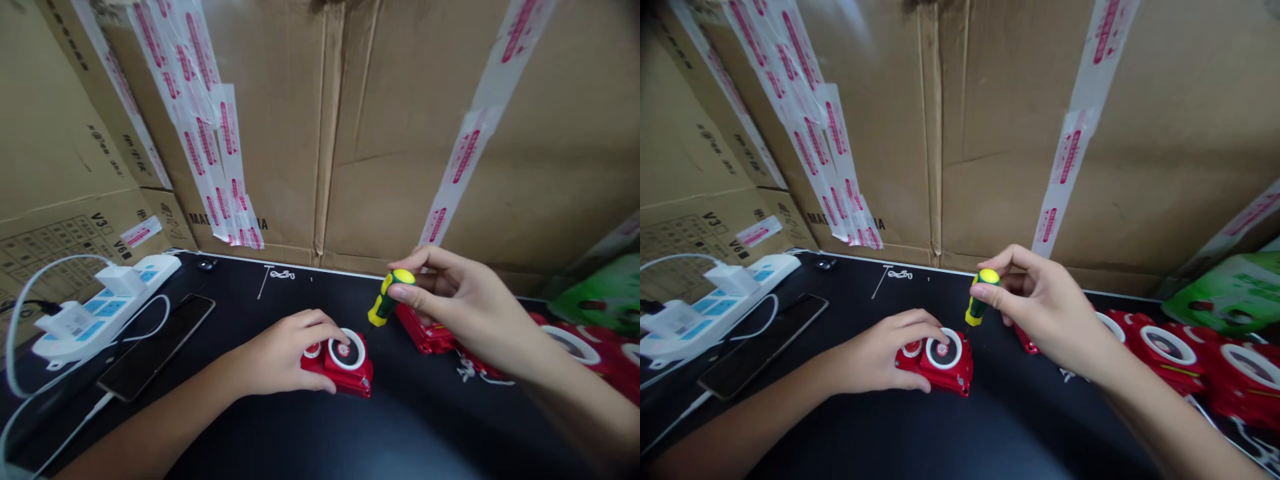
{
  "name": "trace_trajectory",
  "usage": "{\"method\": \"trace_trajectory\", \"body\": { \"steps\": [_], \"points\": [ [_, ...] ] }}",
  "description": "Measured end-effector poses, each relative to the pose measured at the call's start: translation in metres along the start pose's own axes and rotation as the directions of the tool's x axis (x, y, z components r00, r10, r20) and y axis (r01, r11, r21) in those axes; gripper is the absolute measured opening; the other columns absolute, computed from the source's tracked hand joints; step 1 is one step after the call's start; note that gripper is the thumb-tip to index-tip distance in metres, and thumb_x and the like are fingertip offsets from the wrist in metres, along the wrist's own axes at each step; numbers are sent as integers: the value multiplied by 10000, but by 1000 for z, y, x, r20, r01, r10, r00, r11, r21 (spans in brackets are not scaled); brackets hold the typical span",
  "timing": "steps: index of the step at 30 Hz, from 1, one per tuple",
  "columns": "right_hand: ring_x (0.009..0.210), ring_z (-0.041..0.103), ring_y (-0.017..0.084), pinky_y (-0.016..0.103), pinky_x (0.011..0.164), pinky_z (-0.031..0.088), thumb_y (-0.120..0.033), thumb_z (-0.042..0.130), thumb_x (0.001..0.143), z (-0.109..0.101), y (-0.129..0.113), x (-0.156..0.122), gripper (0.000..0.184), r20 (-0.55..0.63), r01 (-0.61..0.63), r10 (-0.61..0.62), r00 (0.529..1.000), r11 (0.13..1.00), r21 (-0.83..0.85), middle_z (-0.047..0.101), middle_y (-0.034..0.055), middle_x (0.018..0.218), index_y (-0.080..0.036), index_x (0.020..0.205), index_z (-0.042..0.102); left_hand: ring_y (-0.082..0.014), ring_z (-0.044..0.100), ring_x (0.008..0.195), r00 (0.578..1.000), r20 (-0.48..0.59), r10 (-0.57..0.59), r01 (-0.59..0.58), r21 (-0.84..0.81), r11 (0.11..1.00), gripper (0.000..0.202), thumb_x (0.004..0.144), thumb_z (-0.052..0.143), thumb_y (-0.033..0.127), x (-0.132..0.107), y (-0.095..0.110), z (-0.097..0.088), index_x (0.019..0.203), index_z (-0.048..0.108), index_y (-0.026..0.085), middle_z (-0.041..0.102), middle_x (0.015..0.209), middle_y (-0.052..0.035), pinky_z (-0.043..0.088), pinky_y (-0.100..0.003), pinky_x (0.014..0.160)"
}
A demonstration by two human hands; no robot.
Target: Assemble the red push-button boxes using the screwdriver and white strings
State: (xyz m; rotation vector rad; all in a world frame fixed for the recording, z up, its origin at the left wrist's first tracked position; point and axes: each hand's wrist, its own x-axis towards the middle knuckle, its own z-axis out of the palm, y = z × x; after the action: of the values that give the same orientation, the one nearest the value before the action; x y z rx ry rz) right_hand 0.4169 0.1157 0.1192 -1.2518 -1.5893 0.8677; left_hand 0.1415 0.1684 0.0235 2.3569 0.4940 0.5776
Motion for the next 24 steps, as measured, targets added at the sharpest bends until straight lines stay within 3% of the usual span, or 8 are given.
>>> {"method": "trace_trajectory", "body": {
  "steps": [5,9,13,18,24],
  "points": [
    [410,468,89,197,376,331,-520,828,882,-4,-4,-2,410,54,-37,39,998,999,-27,601,-49,571,-231,1133,683,-241,666,1199,1000,0,-10,10,-14,1000,621,795,942,385,1,1,2,1343,672,269,655,1343,-81,526,-359,1073],
    [379,432,121,234,392,330,-600,680,974,-11,-3,-6,481,134,-11,28,991,992,-126,482,-79,447,-261,1314,657,-242,671,1190,1000,-8,13,-14,-27,1000,618,806,933,400,3,1,0,1346,674,251,664,1318,-93,523,-362,1084],
    [470,508,149,241,418,387,-626,620,997,-14,-5,-10,490,157,-21,51,986,982,-187,540,-54,553,-311,1373,623,-242,676,1157,1000,0,-7,7,-15,1000,632,796,939,403,2,2,-1,1349,676,246,656,1290,-95,535,-361,1055],
    [650,586,135,236,521,450,-527,811,885,-5,-8,-4,351,47,21,-17,999,996,-86,642,-5,805,-246,1070,714,-231,666,1172,999,21,-27,27,-16,1000,612,814,928,386,1,1,0,1357,665,287,641,1306,-72,534,-354,1056],
    [785,661,168,283,681,524,-418,892,820,-4,-3,0,345,-9,62,-62,998,998,19,707,13,923,-225,1028,695,-240,652,1219,998,40,-46,45,14,999,599,831,911,406,-1,1,2,1363,649,319,631,1353,-65,529,-365,1073]
  ]
}}
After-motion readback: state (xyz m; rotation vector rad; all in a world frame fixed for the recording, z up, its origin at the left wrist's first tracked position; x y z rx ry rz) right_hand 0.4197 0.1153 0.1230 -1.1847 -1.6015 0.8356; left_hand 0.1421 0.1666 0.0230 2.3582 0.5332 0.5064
